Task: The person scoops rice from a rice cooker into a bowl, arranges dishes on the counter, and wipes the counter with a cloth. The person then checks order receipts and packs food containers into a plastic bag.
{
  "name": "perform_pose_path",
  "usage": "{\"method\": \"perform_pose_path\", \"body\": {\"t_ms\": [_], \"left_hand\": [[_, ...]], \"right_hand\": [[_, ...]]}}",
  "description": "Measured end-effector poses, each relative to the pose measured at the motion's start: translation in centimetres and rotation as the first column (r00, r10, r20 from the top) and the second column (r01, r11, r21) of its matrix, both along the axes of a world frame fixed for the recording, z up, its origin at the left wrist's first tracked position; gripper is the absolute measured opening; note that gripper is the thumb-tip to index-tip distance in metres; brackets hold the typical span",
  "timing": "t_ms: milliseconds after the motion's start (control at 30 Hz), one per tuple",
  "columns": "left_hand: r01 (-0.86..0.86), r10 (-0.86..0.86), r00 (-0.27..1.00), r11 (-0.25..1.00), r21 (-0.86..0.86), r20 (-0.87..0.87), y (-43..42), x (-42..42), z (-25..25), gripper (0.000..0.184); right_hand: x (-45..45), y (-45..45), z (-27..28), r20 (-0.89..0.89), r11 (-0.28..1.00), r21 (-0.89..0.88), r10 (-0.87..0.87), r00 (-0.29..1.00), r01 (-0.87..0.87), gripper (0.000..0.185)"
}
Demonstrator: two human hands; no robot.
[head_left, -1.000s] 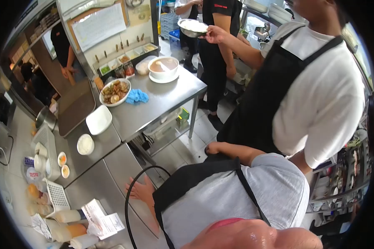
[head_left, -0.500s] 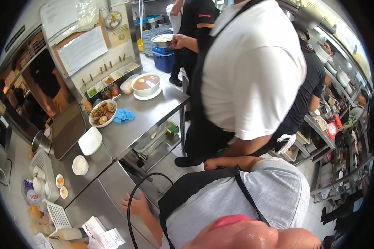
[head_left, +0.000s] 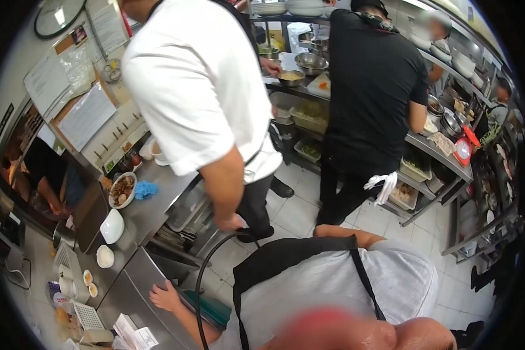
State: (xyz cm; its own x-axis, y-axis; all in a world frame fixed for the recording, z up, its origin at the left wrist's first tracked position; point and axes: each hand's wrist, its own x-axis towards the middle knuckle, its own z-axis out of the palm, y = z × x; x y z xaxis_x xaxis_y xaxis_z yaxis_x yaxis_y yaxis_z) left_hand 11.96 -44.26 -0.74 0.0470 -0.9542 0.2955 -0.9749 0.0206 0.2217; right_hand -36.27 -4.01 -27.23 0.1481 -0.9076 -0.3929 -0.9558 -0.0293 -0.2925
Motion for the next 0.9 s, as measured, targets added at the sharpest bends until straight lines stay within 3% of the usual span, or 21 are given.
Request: {"method": "perform_pose_path", "body": {"t_ms": [33,100,167,233,267,300,367,467,533,633,733,767,867,900], "left_hand": [[-0.010,0.010,1.000,1.000,0.007,0.020,0.5,-0.3,0.0,0.061],[-0.025,0.024,0.998,0.999,0.023,0.059,2.1,-1.3,0.2,0.062],[-0.050,0.036,0.990,0.994,0.100,0.139,4.2,-2.8,0.5,0.068],[-0.070,0.043,0.979,0.989,0.128,0.200,6.1,-3.7,0.8,0.071],[-0.094,0.060,0.971,0.986,0.139,0.232,6.8,-3.8,0.6,0.074],[-0.122,0.087,0.966,0.983,0.135,0.243,7.5,-3.6,0.6,0.074],[-0.173,0.134,0.955,0.976,0.130,0.264,9.2,-3.2,0.6,0.074],[-0.286,0.227,0.918,0.947,0.146,0.326,11.2,-2.6,0.9,0.075],[-0.330,0.265,0.891,0.936,0.125,0.369,11.6,-2.3,0.8,0.074],[-0.349,0.284,0.863,0.933,0.087,0.417,11.2,-2.3,0.6,0.073],[-0.416,0.352,0.832,0.907,0.064,0.429,13.2,-5.2,3.3,0.064],[-0.361,0.327,0.856,0.932,0.011,0.401,11.8,-3.9,1.2,0.061],[-0.128,0.247,0.919,0.924,-0.361,0.306,4.0,3.1,-9.1,0.056],[-0.113,0.229,0.927,0.926,-0.360,0.298,2.9,2.9,-9.8,0.056]], "right_hand": [[0.2,3.5,0.8,-0.068,0.983,0.137,-0.112,0.991,0.120,0.023],[1.4,11.6,5.9,-0.076,0.898,0.150,-0.407,0.910,0.414,0.023],[3.3,18.9,8.6,-0.103,0.561,0.164,-0.808,0.580,0.811,0.016],[4.0,28.0,6.9,-0.220,0.586,0.301,-0.725,0.653,0.752,0.018],[4.3,33.5,2.0,-0.267,0.285,0.445,-0.862,0.430,0.849,0.020],[5.1,37.7,-2.2,-0.358,-0.048,0.553,-0.915,0.185,0.832,0.022],[11.0,44.1,4.3,-0.178,0.067,0.499,-0.968,0.177,0.864,0.025],[15.8,39.7,17.3,-0.398,-0.431,0.531,-0.887,-0.235,0.730,0.028],[17.0,43.8,10.7,-0.380,-0.435,0.586,-0.893,-0.243,0.683,0.026],[16.7,46.8,-2.7,-0.260,-0.338,0.665,-0.941,-0.218,0.666,0.025],[14.1,39.9,0.8,-0.044,0.078,0.531,-0.992,0.119,0.844,0.025],[13.1,37.6,3.4,0.014,0.169,0.448,-0.983,0.182,0.878,0.026],[12.1,32.2,11.9,0.186,0.171,0.248,-0.975,0.126,0.954,0.029],[11.9,31.5,13.2,0.235,0.155,0.182,-0.966,0.110,0.971,0.031]]}}
